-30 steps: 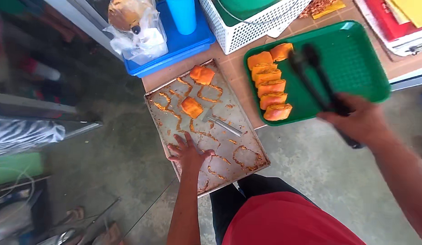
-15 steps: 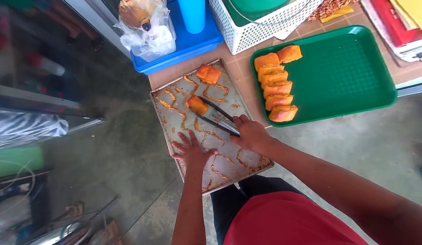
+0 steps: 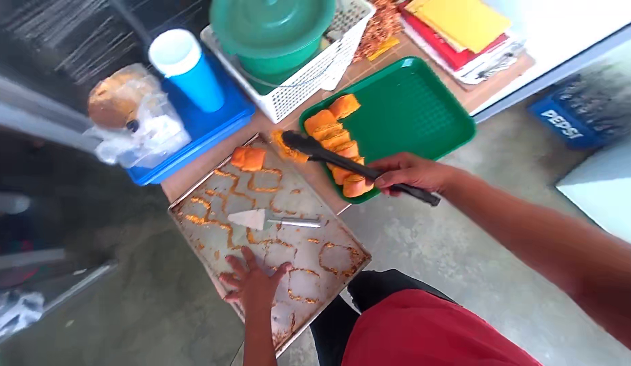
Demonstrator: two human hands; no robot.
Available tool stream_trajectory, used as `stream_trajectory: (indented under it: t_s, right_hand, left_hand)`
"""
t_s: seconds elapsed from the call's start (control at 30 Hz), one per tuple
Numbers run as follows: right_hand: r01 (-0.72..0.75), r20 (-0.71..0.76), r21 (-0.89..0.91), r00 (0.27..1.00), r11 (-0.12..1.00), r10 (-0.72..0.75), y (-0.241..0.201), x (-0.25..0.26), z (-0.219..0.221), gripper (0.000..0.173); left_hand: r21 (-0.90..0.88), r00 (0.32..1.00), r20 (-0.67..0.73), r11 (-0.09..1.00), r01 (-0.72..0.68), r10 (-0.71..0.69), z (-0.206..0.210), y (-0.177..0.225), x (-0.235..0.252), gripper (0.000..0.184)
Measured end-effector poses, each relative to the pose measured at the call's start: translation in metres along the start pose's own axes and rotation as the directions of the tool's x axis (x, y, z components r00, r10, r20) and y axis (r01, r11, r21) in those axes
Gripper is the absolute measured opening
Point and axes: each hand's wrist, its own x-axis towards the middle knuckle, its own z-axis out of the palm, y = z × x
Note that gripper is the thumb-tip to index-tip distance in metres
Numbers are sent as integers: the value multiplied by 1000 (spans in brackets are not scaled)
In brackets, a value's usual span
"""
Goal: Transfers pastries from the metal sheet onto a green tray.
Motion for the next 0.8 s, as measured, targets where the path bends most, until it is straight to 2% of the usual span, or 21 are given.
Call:
stream_trajectory:
  t_s: [0.07, 0.17, 0.3, 0.4, 0.53, 0.7, 0.8]
  right_hand:
    - [12, -151, -257, 987, 966, -52, -11, -19, -42, 43]
    - [-50, -289, -613, 943, 788, -164, -17, -34, -102, 54]
    - [-44, -213, -905, 908, 424, -360, -1, -24, -156, 63]
    - [-93, -154, -978, 924, 185, -349, 2, -12, -170, 63]
    - [-39, -40, -999, 874, 12, -484, 13, 9, -187, 63]
    - [-31, -5, -999, 844, -40, -536, -3, 32, -187, 59]
    - [-68, -43, -997, 854, -29, -519, -12, 34, -188, 67]
  left_hand:
    - [7, 1000, -20, 1000, -7, 7, 3, -3, 1, 135]
    - [17, 1000, -14, 1000, 12, -12, 4, -4, 3, 136]
    - [10, 999, 2, 999, 36, -36, 2, -4, 3, 137]
    - [18, 999, 6, 999, 50, -50, 2, -3, 3, 137]
    - [27, 999, 2, 999, 46, -47, 3, -4, 3, 138]
    - [25, 999, 2, 998, 51, -51, 3, -4, 3, 137]
    - [28, 998, 0, 998, 56, -56, 3, -3, 2, 137]
